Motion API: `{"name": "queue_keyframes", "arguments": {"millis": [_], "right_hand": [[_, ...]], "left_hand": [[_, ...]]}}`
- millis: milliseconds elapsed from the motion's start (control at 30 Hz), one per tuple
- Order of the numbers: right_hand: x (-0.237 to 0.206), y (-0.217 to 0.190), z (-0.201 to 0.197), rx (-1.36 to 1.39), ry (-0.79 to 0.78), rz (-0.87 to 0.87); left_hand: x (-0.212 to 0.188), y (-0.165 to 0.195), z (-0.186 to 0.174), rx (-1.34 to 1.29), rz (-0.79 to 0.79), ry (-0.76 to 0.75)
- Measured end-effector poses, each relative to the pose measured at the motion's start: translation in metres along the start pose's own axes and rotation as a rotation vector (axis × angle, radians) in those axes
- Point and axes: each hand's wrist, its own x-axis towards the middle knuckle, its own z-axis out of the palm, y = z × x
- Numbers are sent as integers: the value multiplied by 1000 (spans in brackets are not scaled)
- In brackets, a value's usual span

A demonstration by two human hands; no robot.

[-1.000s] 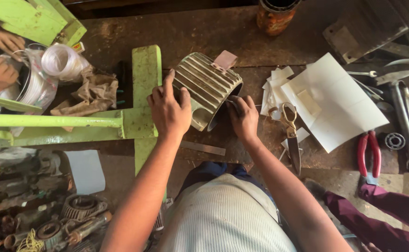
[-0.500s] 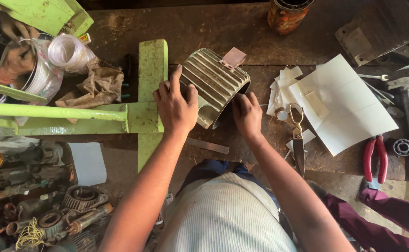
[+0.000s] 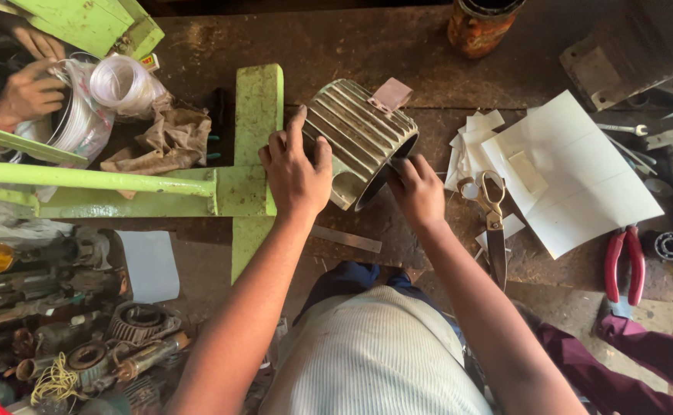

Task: The person cuts small rectangular pieces of white insulating material using shears and inserts them into the slots of a motor stator core. They repeatedly measure, cut, and place the pieces into the stator slots, occasionally adjusting the stator position on the workbench.

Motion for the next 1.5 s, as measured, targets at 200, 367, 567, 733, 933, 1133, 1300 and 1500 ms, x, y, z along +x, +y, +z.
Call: {"name": "queue_keyframes", "arguments": {"millis": [200,367,567,733,933,1133,1300,1500], "right_hand": [[-3,9,-1,-22,49,-172],[-4,12,1,-78,-19,-115],[-11,-1,12,245,59,230],[-25,-20,24,334,148,267],[-30,-26,32,424,229,381],[-33,-23,22,378,66,295],[-49,-14,-19,159,-30,321],[-67,3,-69,-570,3,100]], "left_hand": [[-1,3,-2,-15,13,40],[-1,5,-4,-55,47,44],[-3,5,-5,-72,65,75],[-3,4,-4,-66,5,39],[-3,5,-5,-48,4,40],[-6,4,-4,-82,36,47],[-8,1,-3,-45,31,77],[-13,1,-7,-109,48,84]]}}
